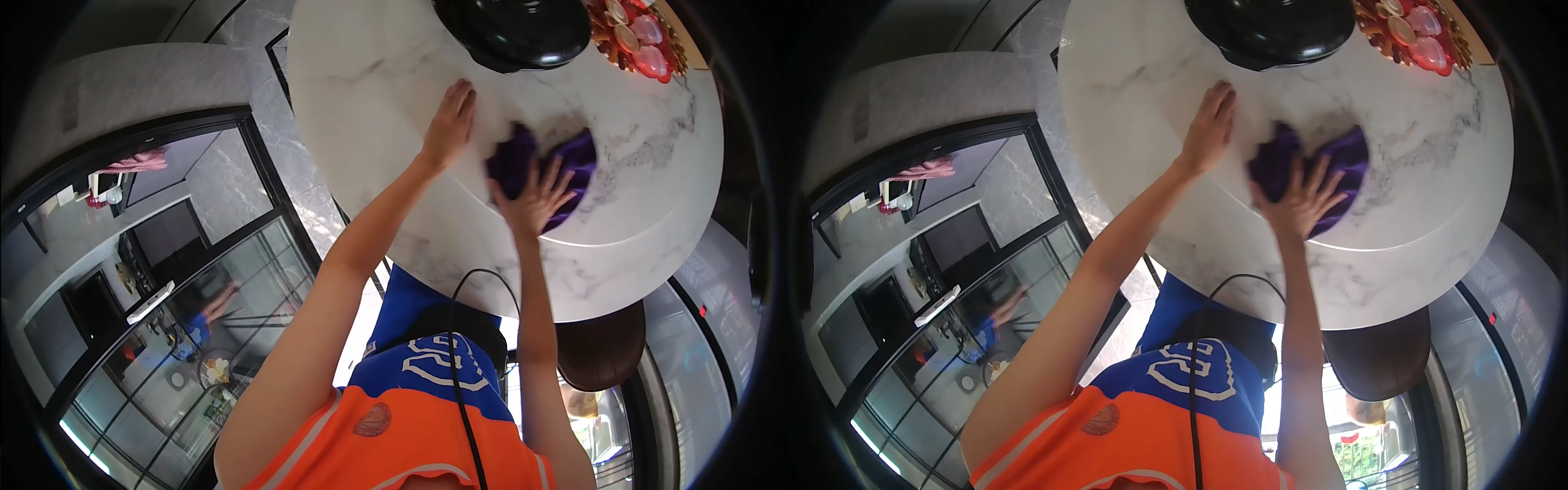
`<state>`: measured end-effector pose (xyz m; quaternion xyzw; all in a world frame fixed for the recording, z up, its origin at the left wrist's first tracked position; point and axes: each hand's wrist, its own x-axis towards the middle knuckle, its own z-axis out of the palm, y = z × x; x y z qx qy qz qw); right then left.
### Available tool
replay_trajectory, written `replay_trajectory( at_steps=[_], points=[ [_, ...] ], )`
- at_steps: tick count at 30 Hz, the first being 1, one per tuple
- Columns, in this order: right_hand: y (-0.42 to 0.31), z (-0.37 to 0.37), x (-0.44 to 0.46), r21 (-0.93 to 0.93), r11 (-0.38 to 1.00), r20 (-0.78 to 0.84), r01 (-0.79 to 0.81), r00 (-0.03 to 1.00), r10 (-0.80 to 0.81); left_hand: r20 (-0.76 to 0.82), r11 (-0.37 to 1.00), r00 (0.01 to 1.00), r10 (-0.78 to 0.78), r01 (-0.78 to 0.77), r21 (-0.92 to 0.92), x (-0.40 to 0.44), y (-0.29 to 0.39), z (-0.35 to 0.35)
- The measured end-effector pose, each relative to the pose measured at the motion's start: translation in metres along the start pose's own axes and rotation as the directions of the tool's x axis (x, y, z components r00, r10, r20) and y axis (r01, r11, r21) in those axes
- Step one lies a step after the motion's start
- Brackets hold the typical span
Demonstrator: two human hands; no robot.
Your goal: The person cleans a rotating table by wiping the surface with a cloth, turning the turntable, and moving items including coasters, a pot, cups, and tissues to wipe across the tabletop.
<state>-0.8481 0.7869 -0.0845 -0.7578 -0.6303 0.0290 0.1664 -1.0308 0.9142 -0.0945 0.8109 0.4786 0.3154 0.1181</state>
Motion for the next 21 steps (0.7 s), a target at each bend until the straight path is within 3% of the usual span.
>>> replay_trajectory(
  at_steps=[4, 6, 10, 12, 14, 17, 21],
  points=[
    [-0.018, -0.007, -0.02, 0.117, 0.993, 0.076, 0.016, 0.997, -0.025, 0.001, 0.999, 0.999, 0.035, -0.035, 0.009, -0.001, -0.012, -0.006],
    [0.012, -0.015, -0.025, 0.12, 0.988, 0.227, 0.099, 0.966, -0.125, 0.002, 0.999, 0.999, 0.032, -0.032, -0.031, 0.001, -0.008, -0.008],
    [0.098, -0.034, 0.003, -0.009, 0.997, 0.204, 0.082, 0.976, -0.079, 0.068, 0.996, 0.994, -0.079, 0.083, -0.046, -0.007, -0.004, 0.002],
    [0.151, -0.036, 0.044, -0.055, 0.998, 0.098, -0.021, 0.995, 0.026, 0.049, 0.983, 0.996, -0.073, 0.08, -0.167, -0.019, -0.012, 0.007],
    [0.221, -0.03, 0.108, -0.13, 0.972, 0.014, -0.198, 0.979, 0.202, 0.102, 0.995, 0.992, -0.074, 0.08, -0.052, -0.021, -0.009, 0.01],
    [0.284, -0.014, 0.199, -0.221, 0.908, -0.198, -0.356, 0.928, 0.316, 0.128, 0.995, 0.988, -0.089, 0.093, -0.025, -0.02, -0.002, 0.009],
    [0.27, -0.002, 0.159, -0.057, 0.984, -0.197, -0.171, 0.968, 0.157, 0.181, 0.99, 0.973, -0.142, 0.142, 0.013, -0.022, -0.003, 0.004]
  ],
)
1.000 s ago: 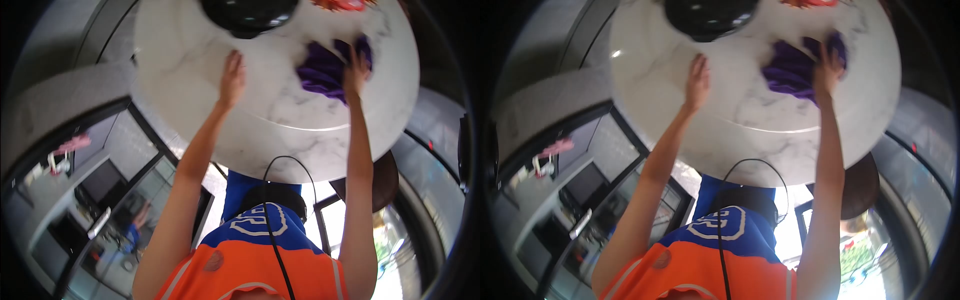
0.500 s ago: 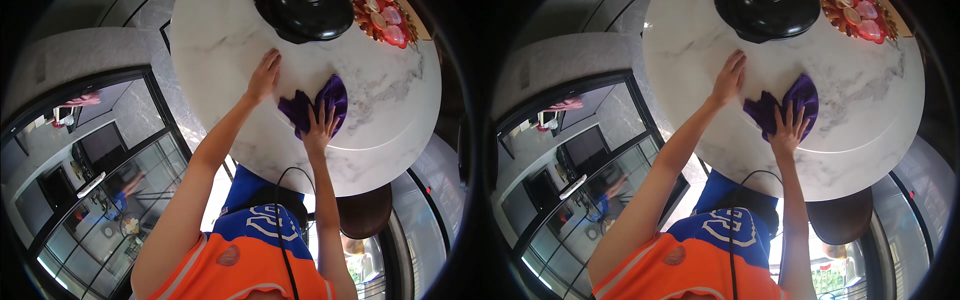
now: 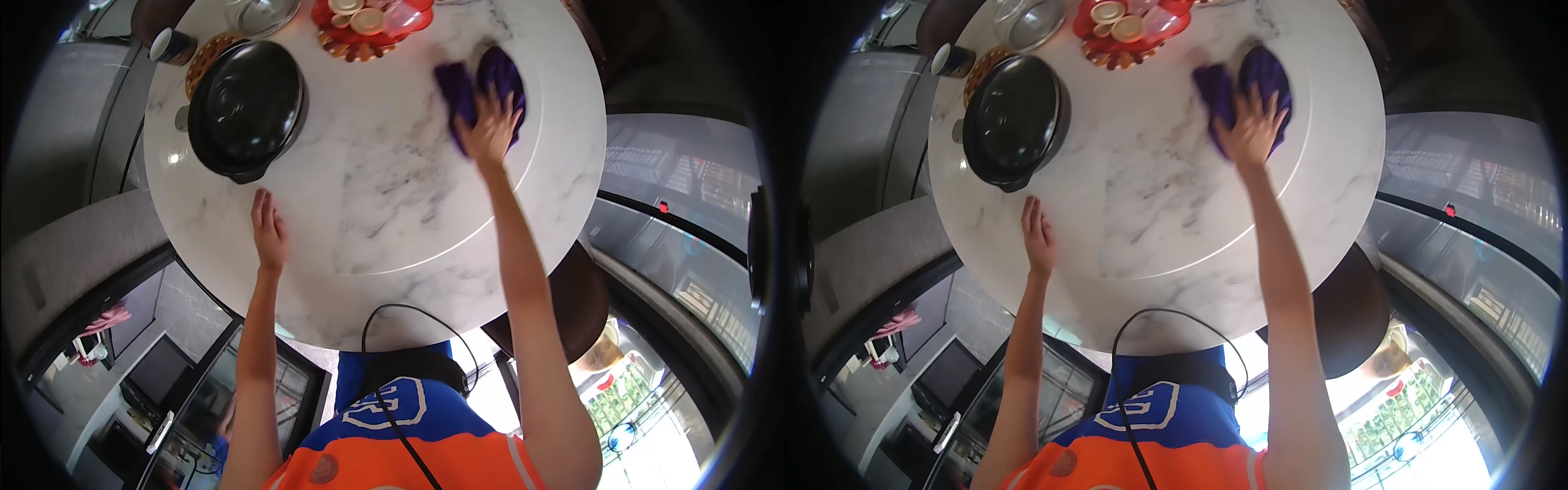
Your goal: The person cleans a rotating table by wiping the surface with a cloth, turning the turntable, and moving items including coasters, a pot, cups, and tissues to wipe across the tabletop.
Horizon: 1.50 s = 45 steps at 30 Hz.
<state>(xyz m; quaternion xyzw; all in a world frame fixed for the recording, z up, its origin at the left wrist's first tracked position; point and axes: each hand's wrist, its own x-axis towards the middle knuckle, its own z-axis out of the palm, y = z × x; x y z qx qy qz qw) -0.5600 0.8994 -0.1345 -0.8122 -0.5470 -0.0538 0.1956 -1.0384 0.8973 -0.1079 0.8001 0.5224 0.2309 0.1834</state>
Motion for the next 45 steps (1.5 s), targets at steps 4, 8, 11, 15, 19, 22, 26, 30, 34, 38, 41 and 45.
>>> replay_trajectory(
  at_steps=[4, 8, 11, 15, 19, 22, 26, 30, 34, 38, 41, 45],
  points=[
    [-0.059, -0.071, -0.127, 0.208, 0.978, 0.234, 0.027, 0.969, -0.076, 0.02, 0.996, 1.0, 0.008, -0.009, 0.091, 0.003, -0.007, -0.007],
    [-0.084, -0.099, -0.169, 0.328, 0.944, 0.377, 0.03, 0.912, -0.16, -0.001, 0.911, 1.0, -0.004, 0.004, 0.413, 0.009, 0.02, 0.009],
    [-0.073, -0.091, -0.144, 0.327, 0.939, 0.387, 0.105, 0.892, -0.235, -0.095, 0.965, 0.973, -0.21, 0.222, 0.136, 0.008, 0.076, 0.051],
    [-0.033, -0.081, -0.038, 0.184, 0.982, 0.347, 0.045, 0.932, -0.107, -0.138, 0.897, 0.946, -0.293, 0.322, 0.303, 0.002, 0.079, 0.066],
    [0.017, -0.033, 0.094, -0.025, 1.0, 0.174, -0.009, 0.985, 0.013, -0.098, 0.899, 0.961, -0.258, 0.276, 0.339, 0.01, 0.085, 0.054],
    [0.032, -0.013, 0.142, -0.024, 0.999, 0.085, -0.024, 0.996, 0.026, -0.087, 0.903, 0.971, -0.222, 0.238, 0.357, 0.002, 0.076, 0.052],
    [0.001, -0.007, 0.099, 0.074, 0.995, 0.002, 0.071, 0.997, -0.071, -0.097, 0.887, 0.968, -0.232, 0.251, 0.388, -0.008, 0.053, 0.03],
    [-0.078, -0.044, -0.041, 0.268, 0.955, 0.165, 0.124, 0.971, -0.173, -0.064, 0.888, 0.98, -0.186, 0.196, 0.416, -0.028, 0.002, -0.022],
    [-0.152, -0.081, -0.132, 0.331, 0.916, 0.27, 0.226, 0.908, -0.321, -0.025, 0.901, 0.991, -0.133, 0.131, 0.415, -0.061, -0.052, -0.069],
    [-0.182, -0.065, -0.072, 0.224, 0.934, 0.269, 0.279, 0.903, -0.334, -0.063, 0.919, 0.993, -0.103, 0.119, 0.376, -0.085, -0.091, -0.084],
    [-0.201, -0.044, -0.065, 0.221, 0.941, 0.151, 0.257, 0.944, -0.293, -0.064, 0.925, 0.992, -0.107, 0.123, 0.359, -0.099, -0.107, -0.086],
    [-0.24, -0.047, -0.124, 0.331, 0.903, 0.183, 0.275, 0.92, -0.347, -0.075, 0.929, 0.992, -0.098, 0.118, 0.351, -0.098, -0.129, -0.104]
  ],
)
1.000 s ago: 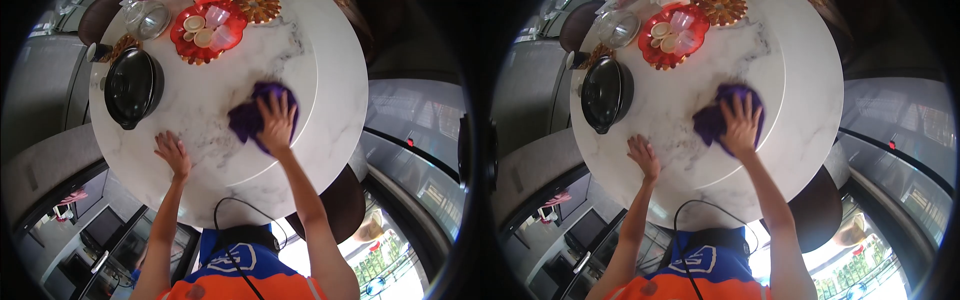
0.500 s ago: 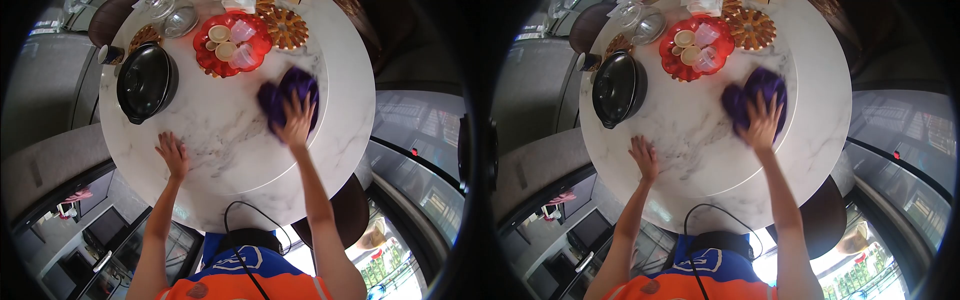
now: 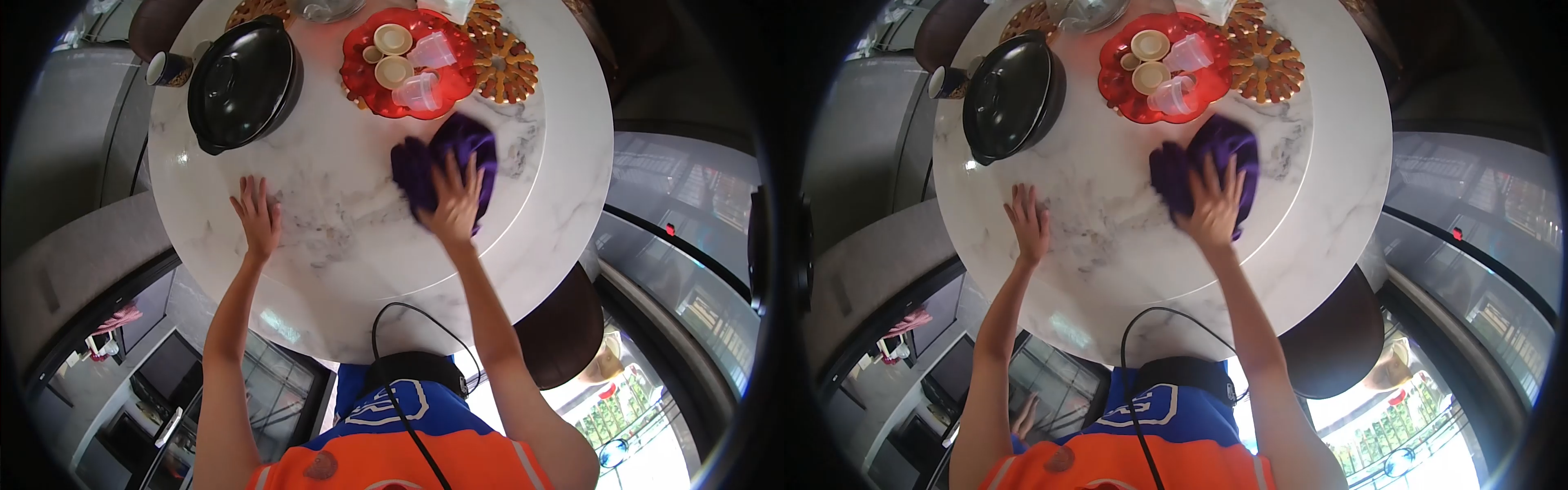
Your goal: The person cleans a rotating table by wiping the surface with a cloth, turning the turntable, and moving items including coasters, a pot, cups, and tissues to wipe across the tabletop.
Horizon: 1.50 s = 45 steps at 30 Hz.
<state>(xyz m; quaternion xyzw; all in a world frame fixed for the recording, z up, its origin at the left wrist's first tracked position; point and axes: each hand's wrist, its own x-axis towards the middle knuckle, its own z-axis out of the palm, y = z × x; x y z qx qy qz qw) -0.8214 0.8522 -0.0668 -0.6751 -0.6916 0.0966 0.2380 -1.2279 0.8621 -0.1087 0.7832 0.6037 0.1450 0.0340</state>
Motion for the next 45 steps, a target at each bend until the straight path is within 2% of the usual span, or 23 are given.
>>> replay_trajectory(
  at_steps=[2, 4, 6, 8, 10, 14, 16, 18, 20, 22, 24, 26, 28, 30, 31, 34, 35, 36, 38, 40, 41, 44, 45],
  points=[
    [-0.038, 0.007, -0.037, -0.011, 0.994, 0.085, 0.111, 0.99, -0.11, -0.01, 1.0, 1.0, -0.01, 0.01, -0.005, -0.005, -0.014, -0.006],
    [-0.048, 0.011, -0.032, 0.005, 0.99, 0.14, 0.142, 0.98, -0.141, -0.006, 0.999, 1.0, 0.001, -0.002, -0.038, -0.02, -0.029, -0.008],
    [-0.06, 0.017, 0.004, -0.105, 0.987, 0.23, 0.121, 0.969, -0.094, -0.031, 0.999, 1.0, 0.005, -0.006, -0.043, -0.022, -0.044, -0.003],
    [-0.076, 0.038, 0.029, -0.181, 0.979, 0.148, 0.094, 0.987, -0.068, -0.024, 0.999, 1.0, 0.006, -0.007, -0.032, -0.033, -0.055, -0.004],
    [-0.087, 0.051, 0.041, -0.174, 0.98, 0.06, 0.092, 0.995, -0.083, -0.038, 0.999, 0.999, 0.006, -0.008, -0.046, -0.035, -0.056, -0.002],
    [-0.115, 0.069, 0.009, -0.115, 0.989, -0.002, 0.094, 0.996, -0.095, -0.076, 0.999, 0.997, 0.005, -0.007, -0.032, -0.051, -0.07, -0.007],
    [-0.145, 0.074, -0.033, -0.037, 0.988, 0.068, 0.149, 0.987, -0.146, -0.071, 1.0, 0.997, -0.015, 0.015, -0.003, -0.061, -0.08, -0.013],
    [-0.177, 0.084, -0.069, -0.017, 0.961, 0.152, 0.276, 0.951, -0.271, -0.11, 1.0, 0.994, 0.013, -0.014, -0.01, -0.064, -0.092, -0.015],
    [-0.203, 0.092, -0.066, -0.032, 0.939, 0.343, 0.341, 0.887, -0.31, -0.119, 1.0, 0.993, 0.009, -0.008, 0.009, -0.07, -0.109, -0.017],
    [-0.223, 0.123, -0.039, -0.058, 0.914, 0.352, 0.402, 0.864, -0.358, -0.116, 0.999, 0.993, 0.013, -0.017, -0.028, -0.077, -0.119, -0.022],
    [-0.256, 0.148, -0.006, -0.161, 0.886, 0.28, 0.434, 0.881, -0.381, -0.122, 1.0, 0.993, 0.008, -0.01, -0.022, -0.086, -0.131, -0.024],
    [-0.284, 0.182, 0.016, -0.227, 0.897, 0.222, 0.378, 0.917, -0.331, -0.137, 1.0, 0.991, 0.005, -0.008, -0.018, -0.098, -0.142, -0.024],
    [-0.306, 0.205, 0.016, -0.318, 0.894, 0.16, 0.316, 0.947, -0.278, -0.139, 0.999, 0.99, -0.006, 0.002, -0.035, -0.111, -0.152, -0.021],
    [-0.325, 0.222, 0.003, -0.334, 0.904, 0.125, 0.265, 0.964, -0.236, -0.185, 1.0, 0.983, -0.009, 0.004, -0.028, -0.122, -0.163, -0.022],
    [-0.332, 0.229, -0.01, -0.323, 0.912, 0.047, 0.251, 0.967, -0.249, -0.211, 0.999, 0.977, 0.008, -0.018, -0.047, -0.121, -0.168, -0.024],
    [-0.369, 0.214, -0.101, -0.316, 0.884, 0.243, 0.345, 0.93, -0.276, -0.169, 0.996, 0.985, -0.024, 0.01, -0.084, -0.139, -0.172, -0.029],
    [-0.379, 0.198, -0.139, -0.242, 0.904, 0.354, 0.353, 0.899, -0.256, -0.228, 0.978, 0.973, -0.022, -0.026, -0.206, -0.143, -0.172, -0.032],
    [-0.381, 0.183, -0.176, -0.166, 0.922, 0.46, 0.349, 0.854, -0.241, -0.184, 0.993, 0.983, 0.022, -0.042, -0.106, -0.141, -0.181, -0.025],
    [-0.345, 0.157, -0.24, -0.024, 0.941, 0.449, 0.338, 0.845, -0.292, -0.211, 0.98, 0.977, 0.02, -0.061, -0.188, -0.13, -0.157, -0.009],
    [-0.3, 0.149, -0.283, -0.011, 0.912, 0.335, 0.409, 0.861, -0.382, -0.237, 0.988, 0.969, 0.066, -0.097, -0.123, -0.13, -0.152, 0.001],
    [-0.285, 0.132, -0.289, -0.028, 0.909, 0.339, 0.416, 0.859, -0.382, -0.225, 0.987, 0.972, 0.069, -0.098, -0.124, -0.131, -0.148, -0.001],
    [-0.217, 0.081, -0.264, -0.051, 0.964, 0.423, 0.262, 0.88, -0.217, -0.203, 0.989, 0.975, 0.088, -0.11, -0.101, -0.127, -0.12, -0.002],
    [-0.186, 0.064, -0.249, -0.119, 0.973, 0.377, 0.199, 0.915, -0.141, -0.203, 0.985, 0.973, 0.112, -0.136, -0.108, -0.124, -0.11, 0.002]
  ],
)
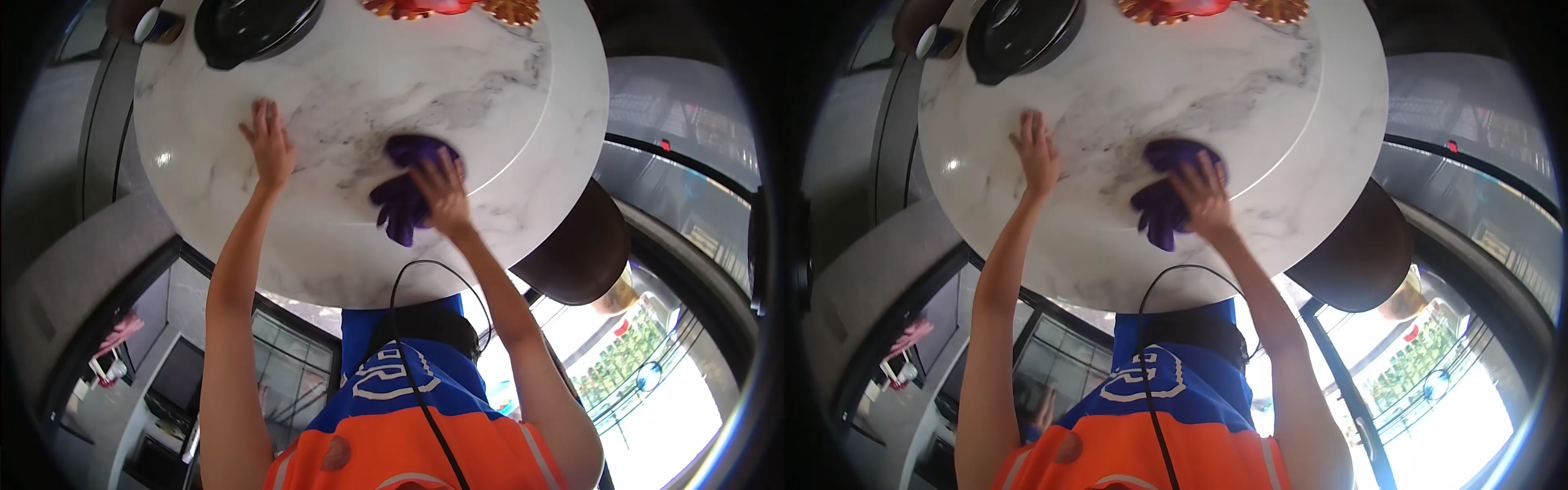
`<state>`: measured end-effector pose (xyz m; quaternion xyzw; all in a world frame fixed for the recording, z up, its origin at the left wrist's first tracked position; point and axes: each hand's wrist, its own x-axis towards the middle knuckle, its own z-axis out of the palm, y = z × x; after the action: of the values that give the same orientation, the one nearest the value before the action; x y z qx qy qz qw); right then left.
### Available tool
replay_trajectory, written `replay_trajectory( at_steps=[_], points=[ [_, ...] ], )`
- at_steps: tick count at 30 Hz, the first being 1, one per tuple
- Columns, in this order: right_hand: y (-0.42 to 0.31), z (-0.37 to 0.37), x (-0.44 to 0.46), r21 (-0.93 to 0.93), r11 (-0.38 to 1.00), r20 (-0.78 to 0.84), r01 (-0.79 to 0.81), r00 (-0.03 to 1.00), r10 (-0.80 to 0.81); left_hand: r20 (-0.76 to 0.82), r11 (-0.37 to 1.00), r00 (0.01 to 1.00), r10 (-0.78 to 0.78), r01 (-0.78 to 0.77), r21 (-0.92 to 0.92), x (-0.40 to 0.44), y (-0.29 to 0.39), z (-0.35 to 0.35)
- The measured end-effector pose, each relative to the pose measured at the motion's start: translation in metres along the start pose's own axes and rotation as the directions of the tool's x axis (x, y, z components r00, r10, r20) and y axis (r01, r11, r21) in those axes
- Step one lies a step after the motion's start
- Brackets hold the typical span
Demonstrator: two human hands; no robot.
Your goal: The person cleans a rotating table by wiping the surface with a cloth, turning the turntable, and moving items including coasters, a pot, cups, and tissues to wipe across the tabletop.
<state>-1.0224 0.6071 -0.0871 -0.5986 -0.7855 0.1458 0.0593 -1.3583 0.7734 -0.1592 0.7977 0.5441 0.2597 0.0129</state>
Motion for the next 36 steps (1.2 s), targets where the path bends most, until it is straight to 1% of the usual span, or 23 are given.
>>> replay_trajectory(
  at_steps=[1, 3, 6, 7, 8, 9, 10, 11, 13, 16, 17, 19, 20, 22, 24, 25, 27, 29, 31, 32, 33, 35, 36],
  points=[
    [0.033, -0.014, 0.006, -0.068, 0.992, -0.067, -0.105, 0.993, 0.1, 0.001, 1.0, 1.0, -0.013, 0.013, 0.026, 0.002, 0.007, 0.006],
    [0.115, -0.038, 0.012, -0.081, 0.968, -0.2, -0.239, 0.955, 0.219, 0.005, 0.999, 1.0, -0.021, 0.021, 0.05, 0.002, 0.033, 0.011],
    [0.213, -0.07, 0.065, -0.116, 0.889, -0.298, -0.444, 0.869, 0.395, 0.049, 0.995, 0.995, -0.082, 0.079, 0.063, -0.001, 0.047, 0.016],
    [0.266, -0.067, 0.083, -0.053, 0.942, -0.442, -0.332, 0.853, 0.276, 0.047, 0.995, 0.996, -0.075, 0.072, 0.062, -0.002, 0.049, 0.022],
    [0.29, -0.079, 0.102, 0.122, 0.896, -0.417, -0.426, 0.797, 0.436, 0.066, 0.993, 0.994, -0.082, 0.076, 0.085, -0.001, 0.053, 0.027],
    [0.319, -0.091, 0.119, 0.131, 0.885, -0.427, -0.447, 0.78, 0.457, 0.084, 0.991, 0.992, -0.09, 0.08, 0.109, 0.004, 0.065, 0.033],
    [0.367, -0.087, 0.136, 0.079, 0.929, -0.542, -0.361, 0.767, 0.344, 0.085, 0.989, 0.992, -0.09, 0.079, 0.125, 0.013, 0.083, 0.039],
    [0.387, -0.103, 0.151, 0.157, 0.92, -0.559, -0.359, 0.736, 0.382, 0.091, 0.989, 0.993, -0.082, 0.07, 0.131, 0.023, 0.101, 0.047],
    [0.422, -0.115, 0.162, 0.256, 0.905, -0.624, -0.34, 0.657, 0.423, 0.077, 0.98, 0.988, -0.135, 0.122, 0.155, 0.04, 0.131, 0.063],
    [0.445, -0.124, 0.155, 0.298, 0.911, -0.658, -0.285, 0.63, 0.412, 0.068, 0.971, 0.98, -0.186, 0.173, 0.165, 0.044, 0.17, 0.078],
    [0.44, -0.117, 0.147, 0.302, 0.909, -0.65, -0.286, 0.635, 0.416, 0.075, 0.97, 0.979, -0.19, 0.176, 0.17, 0.041, 0.172, 0.08],
    [0.411, -0.096, 0.12, 0.349, 0.867, -0.638, -0.355, 0.588, 0.497, 0.06, 0.958, 0.976, -0.209, 0.192, 0.213, 0.033, 0.164, 0.082],
    [0.386, -0.088, 0.104, 0.404, 0.843, -0.639, -0.355, 0.55, 0.538, 0.067, 0.956, 0.975, -0.213, 0.194, 0.218, 0.03, 0.16, 0.081],
    [0.336, -0.065, 0.069, 0.446, 0.781, -0.587, -0.438, 0.515, 0.624, 0.068, 0.954, 0.977, -0.201, 0.179, 0.24, 0.028, 0.151, 0.078],
    [0.29, -0.044, 0.046, 0.465, 0.729, -0.556, -0.503, 0.475, 0.682, 0.08, 0.94, 0.966, -0.247, 0.218, 0.263, 0.02, 0.14, 0.077],
    [0.272, -0.036, 0.038, 0.494, 0.665, -0.509, -0.56, 0.433, 0.744, 0.079, 0.936, 0.961, -0.264, 0.235, 0.262, 0.019, 0.142, 0.076],
    [0.249, -0.014, 0.032, 0.432, 0.673, -0.57, -0.6, 0.397, 0.72, 0.025, 0.945, 0.966, -0.257, 0.246, 0.217, 0.013, 0.135, 0.074],
    [0.215, 0.004, 0.029, 0.418, 0.644, -0.61, -0.641, 0.326, 0.722, 0.024, 0.952, 0.963, -0.268, 0.261, 0.162, 0.007, 0.129, 0.066],
    [0.17, 0.018, 0.021, 0.481, 0.542, -0.532, -0.689, 0.262, 0.805, 0.035, 0.947, 0.959, -0.28, 0.27, 0.172, 0.005, 0.119, 0.061],
    [0.145, 0.031, 0.018, 0.49, 0.47, -0.51, -0.734, 0.197, 0.838, 0.035, 0.944, 0.954, -0.299, 0.29, 0.156, -0.001, 0.114, 0.054],
    [0.128, 0.059, 0.013, 0.421, 0.512, -0.619, -0.748, 0.176, 0.766, 0.036, 0.94, 0.948, -0.318, 0.31, 0.139, -0.006, 0.107, 0.045],
    [0.08, 0.086, 0.025, 0.433, 0.383, -0.582, -0.816, 0.071, 0.81, 0.01, 0.95, 0.95, -0.311, 0.311, 0.036, -0.002, 0.086, 0.029],
    [0.037, 0.086, 0.033, 0.496, 0.316, -0.503, -0.809, 0.029, 0.864, -0.029, 0.953, 0.953, -0.302, 0.301, -0.04, -0.005, 0.073, 0.026]
  ],
)
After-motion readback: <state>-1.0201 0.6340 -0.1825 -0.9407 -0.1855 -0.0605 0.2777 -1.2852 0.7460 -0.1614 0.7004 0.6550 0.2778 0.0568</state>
